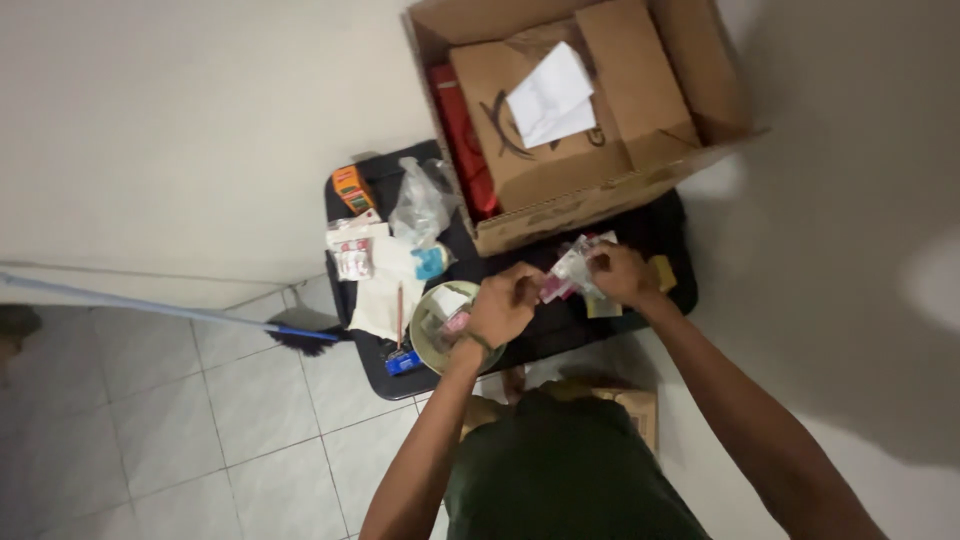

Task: The person sorts through packets of medication, a small box, and several small plastic bags, moving them between a small container and a larger cardboard box.

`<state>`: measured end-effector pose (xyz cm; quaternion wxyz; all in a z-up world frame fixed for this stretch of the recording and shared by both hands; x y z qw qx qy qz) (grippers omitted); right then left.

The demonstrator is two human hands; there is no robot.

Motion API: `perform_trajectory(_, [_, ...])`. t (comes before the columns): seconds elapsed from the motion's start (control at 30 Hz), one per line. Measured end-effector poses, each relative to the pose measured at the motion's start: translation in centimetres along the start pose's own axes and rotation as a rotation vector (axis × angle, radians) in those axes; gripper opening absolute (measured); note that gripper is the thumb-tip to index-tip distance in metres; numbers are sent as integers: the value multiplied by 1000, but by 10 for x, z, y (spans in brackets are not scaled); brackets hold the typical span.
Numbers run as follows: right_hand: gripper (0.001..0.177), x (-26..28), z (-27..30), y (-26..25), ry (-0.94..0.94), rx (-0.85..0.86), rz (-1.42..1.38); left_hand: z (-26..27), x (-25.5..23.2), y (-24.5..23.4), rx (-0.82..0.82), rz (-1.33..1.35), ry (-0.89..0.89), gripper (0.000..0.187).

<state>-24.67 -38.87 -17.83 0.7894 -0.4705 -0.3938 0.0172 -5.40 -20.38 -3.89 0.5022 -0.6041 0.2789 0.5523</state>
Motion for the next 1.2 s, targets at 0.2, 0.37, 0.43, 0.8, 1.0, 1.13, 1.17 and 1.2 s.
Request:
perform_trajectory(0.2, [28,37,24,-33,-104,-283,296,-6,8,-11,11,168,66,23])
perform_trajectory(0.37, [25,155,46,-39,-413,-234,219,21,18,-92,-256,74,-105,18])
perform_trajectory(0.43, [17,190,47,-14,-308,111,-110,33,26,-116,-362,-31,-157,16])
perform_trajectory(0.8, [21,234,4,173,-607,521,339,92,94,-136,-443,-131,-132,25])
perform_trajectory(1.0, [34,241,10,201,-565,601,391,102,95,-134,-521,-79,-162,19])
perform_trajectory(1.13, [32,235,7,212,-618,613,439,99,93,-138,-504,-88,-146,19])
perform_trajectory(1.17, [31,240,8,206,-708,547,381,99,94,-139,-497,-77,-159,19])
perform_trajectory(1.2, [29,246,10,197,-780,490,349,98,94,-139,-492,-60,-171,19])
Point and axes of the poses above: each hand's wrist, its own z-axis away from the middle knuckle, its own y-axis out of the palm, x = y × z, the point moved 6 cm from there along -z, towards the middle knuckle, and after that the axes turned 3 degrees about z, right-handed, at the moved point
